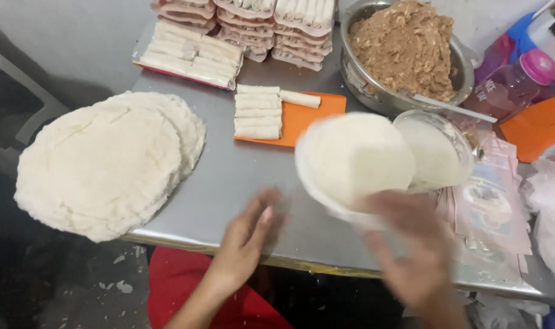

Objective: A person is seen rolling meat filling into thin dough sheets to make spring rolls and then packaging them into plastic bags.

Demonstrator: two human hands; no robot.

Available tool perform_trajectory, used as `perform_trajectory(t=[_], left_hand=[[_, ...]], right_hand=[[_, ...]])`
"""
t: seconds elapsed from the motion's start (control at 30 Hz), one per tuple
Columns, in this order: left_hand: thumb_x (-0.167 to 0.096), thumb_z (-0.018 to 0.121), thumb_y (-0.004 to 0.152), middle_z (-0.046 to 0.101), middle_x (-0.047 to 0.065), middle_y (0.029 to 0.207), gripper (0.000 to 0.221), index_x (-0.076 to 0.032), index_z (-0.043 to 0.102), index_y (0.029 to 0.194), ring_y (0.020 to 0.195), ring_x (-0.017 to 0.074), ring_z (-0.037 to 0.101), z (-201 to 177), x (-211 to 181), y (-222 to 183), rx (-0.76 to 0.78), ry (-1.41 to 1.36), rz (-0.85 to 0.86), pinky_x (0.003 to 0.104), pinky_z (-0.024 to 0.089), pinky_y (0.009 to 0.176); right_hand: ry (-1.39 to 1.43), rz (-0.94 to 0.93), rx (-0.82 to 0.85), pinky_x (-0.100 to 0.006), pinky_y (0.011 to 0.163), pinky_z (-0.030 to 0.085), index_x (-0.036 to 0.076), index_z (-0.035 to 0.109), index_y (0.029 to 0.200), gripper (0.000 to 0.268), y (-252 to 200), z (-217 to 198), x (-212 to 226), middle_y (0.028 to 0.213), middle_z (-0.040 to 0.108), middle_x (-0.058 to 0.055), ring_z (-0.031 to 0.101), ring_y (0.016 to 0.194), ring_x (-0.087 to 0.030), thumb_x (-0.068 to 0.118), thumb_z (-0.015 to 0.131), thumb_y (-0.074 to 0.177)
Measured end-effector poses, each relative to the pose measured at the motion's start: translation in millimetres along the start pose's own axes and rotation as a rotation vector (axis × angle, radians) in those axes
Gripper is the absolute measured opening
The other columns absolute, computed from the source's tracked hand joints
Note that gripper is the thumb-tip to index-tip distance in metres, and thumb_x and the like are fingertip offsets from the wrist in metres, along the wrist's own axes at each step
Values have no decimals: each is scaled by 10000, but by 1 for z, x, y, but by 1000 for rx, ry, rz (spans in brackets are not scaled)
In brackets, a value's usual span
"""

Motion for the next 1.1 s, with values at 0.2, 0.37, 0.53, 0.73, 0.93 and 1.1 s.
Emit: perform_trajectory(t=[0.2, 0.37, 0.53, 0.73, 0.93, 1.1], left_hand=[[-478, 501, 937, 576, 218, 1513, 793, -12, 336, 1559, 1268, 337, 683, 9, 29, -18, 83, -474, -154, 435, 591, 1018], [-254, 497, 984, 677, 176, 1340, 515, -35, 508, 1451, 1125, 280, 740, 9, 25, -14, 114, -324, -172, 371, 624, 971], [-230, 559, 966, 800, 149, 1157, 447, -25, 690, 1340, 934, 235, 830, 21, 42, -36, 154, -210, -292, 338, 720, 792], [-35, 741, 852, 551, 89, 1486, 662, -52, 496, 1467, 1256, 191, 667, 39, -9, -41, 122, -15, 103, 307, 678, 934], [-12, 781, 803, 701, 133, 1322, 694, -78, 528, 1445, 1168, 229, 753, 29, -13, -43, -131, 160, 235, 298, 681, 932], [3, 705, 880, 773, 112, 1127, 434, 34, 665, 1311, 930, 129, 749, 1, 45, -25, -256, -244, 19, 221, 573, 870]], right_hand=[[333, 162, 487, -386, 1064, 539, 144, 759, 1214, 297, -29, 83, 4, 1239, 775, -78, 738, 1128, -223, 183, 669, 934], [171, 181, 302, -310, 933, 495, 134, 768, 1114, 266, -15, 83, -22, 1140, 725, -4, 662, 1055, -178, 269, 739, 887], [321, 288, 325, -235, 683, 597, 95, 809, 1067, 204, -33, 89, -6, 998, 802, -41, 739, 809, -129, 147, 706, 900], [735, 777, 322, -251, 643, 557, 4, 830, 995, 255, -57, 118, -20, 732, 760, -32, 664, 643, -97, 204, 685, 934], [978, 909, 221, -349, 722, 678, -70, 786, 959, 256, -63, 133, -27, 810, 795, -148, 743, 732, -195, 148, 652, 946], [764, 589, 306, -422, 1168, 462, 42, 633, 1324, 438, -31, 83, -21, 1490, 617, -99, 633, 1331, -253, 272, 579, 955]])
Point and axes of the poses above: each hand's wrist, its own y-axis towards the middle knuckle, its own z-axis out of the palm, x = y × z, the point moved 9 cm from there along y, towards the middle knuckle
